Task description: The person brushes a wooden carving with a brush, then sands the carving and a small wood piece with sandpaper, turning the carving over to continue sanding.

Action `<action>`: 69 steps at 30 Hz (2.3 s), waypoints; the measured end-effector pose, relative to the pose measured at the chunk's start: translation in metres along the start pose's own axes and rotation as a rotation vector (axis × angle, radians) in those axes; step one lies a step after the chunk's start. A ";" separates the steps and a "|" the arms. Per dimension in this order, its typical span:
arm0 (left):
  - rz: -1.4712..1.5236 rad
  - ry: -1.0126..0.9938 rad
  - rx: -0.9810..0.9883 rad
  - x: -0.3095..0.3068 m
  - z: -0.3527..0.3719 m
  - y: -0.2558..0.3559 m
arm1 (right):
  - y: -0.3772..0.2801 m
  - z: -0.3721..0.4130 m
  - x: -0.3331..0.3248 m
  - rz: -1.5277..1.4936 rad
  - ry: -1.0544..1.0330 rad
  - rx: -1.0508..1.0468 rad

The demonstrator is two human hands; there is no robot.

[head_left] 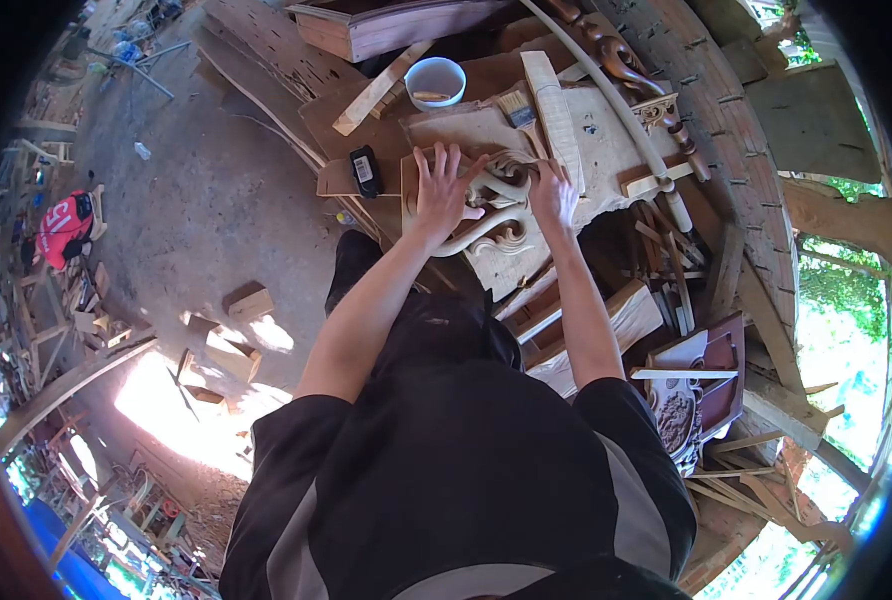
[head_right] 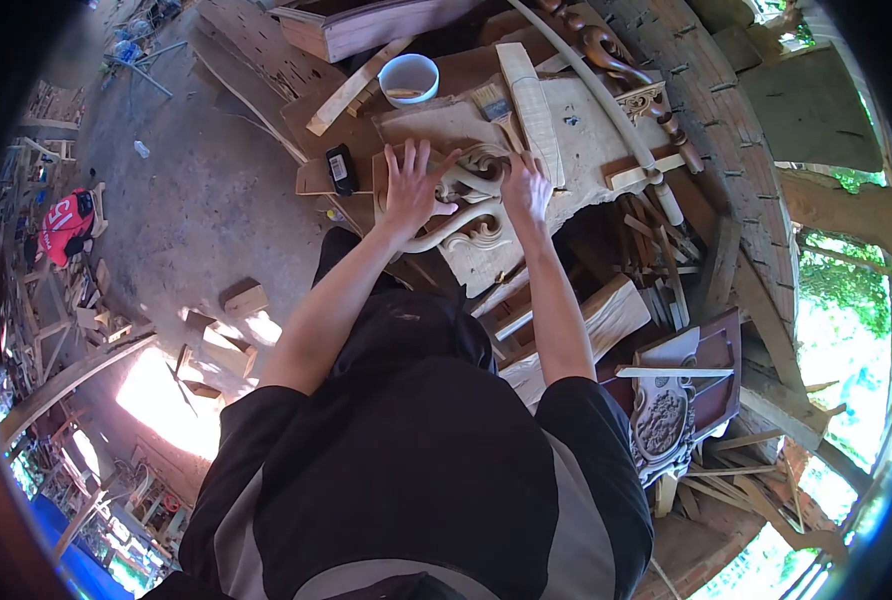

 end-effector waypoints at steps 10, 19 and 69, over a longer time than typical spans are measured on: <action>-0.026 -0.033 -0.014 -0.001 -0.002 0.001 | -0.018 0.022 0.030 -0.042 -0.192 0.548; -0.015 -0.029 -0.002 -0.001 -0.002 -0.001 | 0.003 0.018 0.037 -0.255 -0.114 0.552; 0.066 0.212 0.023 -0.013 0.011 -0.007 | 0.001 0.143 0.033 -1.201 0.200 1.616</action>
Point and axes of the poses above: each hand's wrist, its own z-axis away from the middle knuckle, its own x-axis out of the palm, y = z × x, the point moved 6 cm from there along -z, towards the middle knuckle, and after that the axes turned 11 degrees about z, right-handed, at the moved point
